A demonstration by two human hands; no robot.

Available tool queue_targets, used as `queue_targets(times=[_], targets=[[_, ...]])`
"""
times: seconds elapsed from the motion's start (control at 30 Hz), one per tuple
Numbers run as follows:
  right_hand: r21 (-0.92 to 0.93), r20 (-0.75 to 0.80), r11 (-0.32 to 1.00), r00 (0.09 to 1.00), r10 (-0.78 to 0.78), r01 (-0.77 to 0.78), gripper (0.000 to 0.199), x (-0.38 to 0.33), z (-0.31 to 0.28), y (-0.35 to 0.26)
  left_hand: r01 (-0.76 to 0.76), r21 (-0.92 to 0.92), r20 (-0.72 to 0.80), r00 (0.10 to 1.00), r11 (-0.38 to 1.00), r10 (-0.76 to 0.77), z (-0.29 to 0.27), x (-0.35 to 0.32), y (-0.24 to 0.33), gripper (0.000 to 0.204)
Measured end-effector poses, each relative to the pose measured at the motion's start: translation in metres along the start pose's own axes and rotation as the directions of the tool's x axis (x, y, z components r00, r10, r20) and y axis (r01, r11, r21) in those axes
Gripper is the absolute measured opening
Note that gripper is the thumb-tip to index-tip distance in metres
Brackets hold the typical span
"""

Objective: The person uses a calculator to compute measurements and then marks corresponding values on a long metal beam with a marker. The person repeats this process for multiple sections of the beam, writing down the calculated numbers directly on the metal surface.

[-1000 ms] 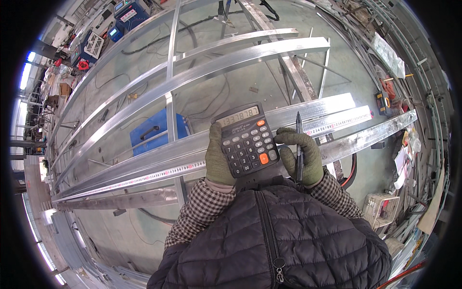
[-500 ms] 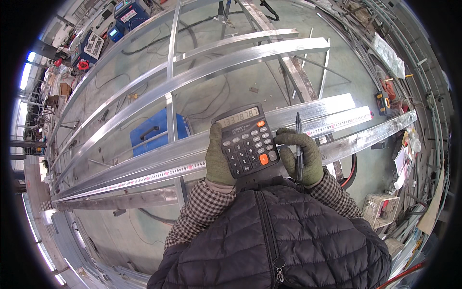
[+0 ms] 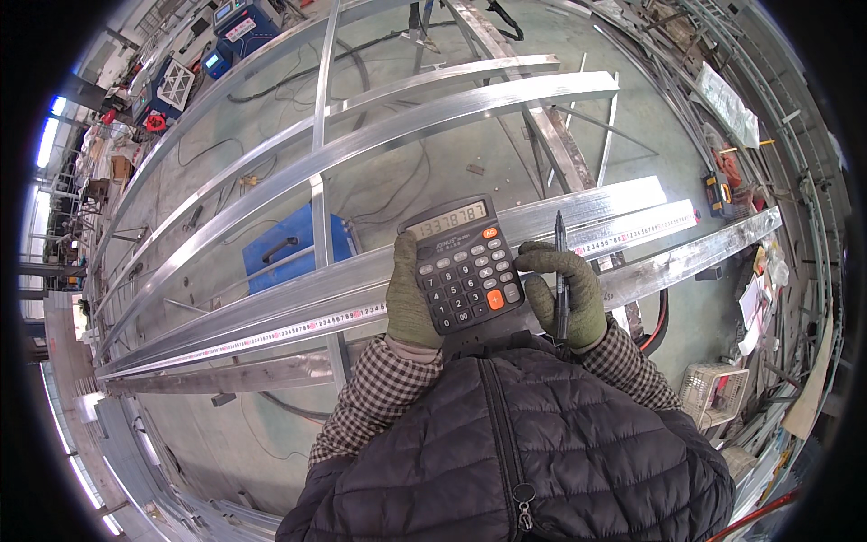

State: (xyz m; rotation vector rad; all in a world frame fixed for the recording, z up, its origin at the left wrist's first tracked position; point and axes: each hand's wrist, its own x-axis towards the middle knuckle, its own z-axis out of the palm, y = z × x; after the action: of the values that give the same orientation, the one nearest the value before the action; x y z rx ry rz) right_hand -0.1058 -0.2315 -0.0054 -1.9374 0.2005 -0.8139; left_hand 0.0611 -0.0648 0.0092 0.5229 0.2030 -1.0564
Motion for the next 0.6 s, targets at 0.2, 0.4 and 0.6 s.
queue_targets(times=[0.2,0.4,0.6], targets=[[-0.027,-0.001,1.000,1.000,-0.010,0.010,0.028,-0.0006,-0.0002,0.0012,-0.001,0.010,-0.036,0.999,1.000,0.001,0.0033,-0.0017,-0.0005,0.062],[-0.035,0.002,0.999,1.000,-0.018,0.018,0.028,-0.0006,-0.0004,0.0014,-0.003,0.026,-0.014,1.000,1.000,0.003,0.0023,-0.0014,-0.0006,0.065],[0.001,0.000,1.000,1.000,0.006,-0.006,0.027,-0.0007,-0.0004,0.0001,-0.033,0.104,-0.019,0.999,0.994,0.035,0.0010,-0.0001,-0.0021,0.070]])
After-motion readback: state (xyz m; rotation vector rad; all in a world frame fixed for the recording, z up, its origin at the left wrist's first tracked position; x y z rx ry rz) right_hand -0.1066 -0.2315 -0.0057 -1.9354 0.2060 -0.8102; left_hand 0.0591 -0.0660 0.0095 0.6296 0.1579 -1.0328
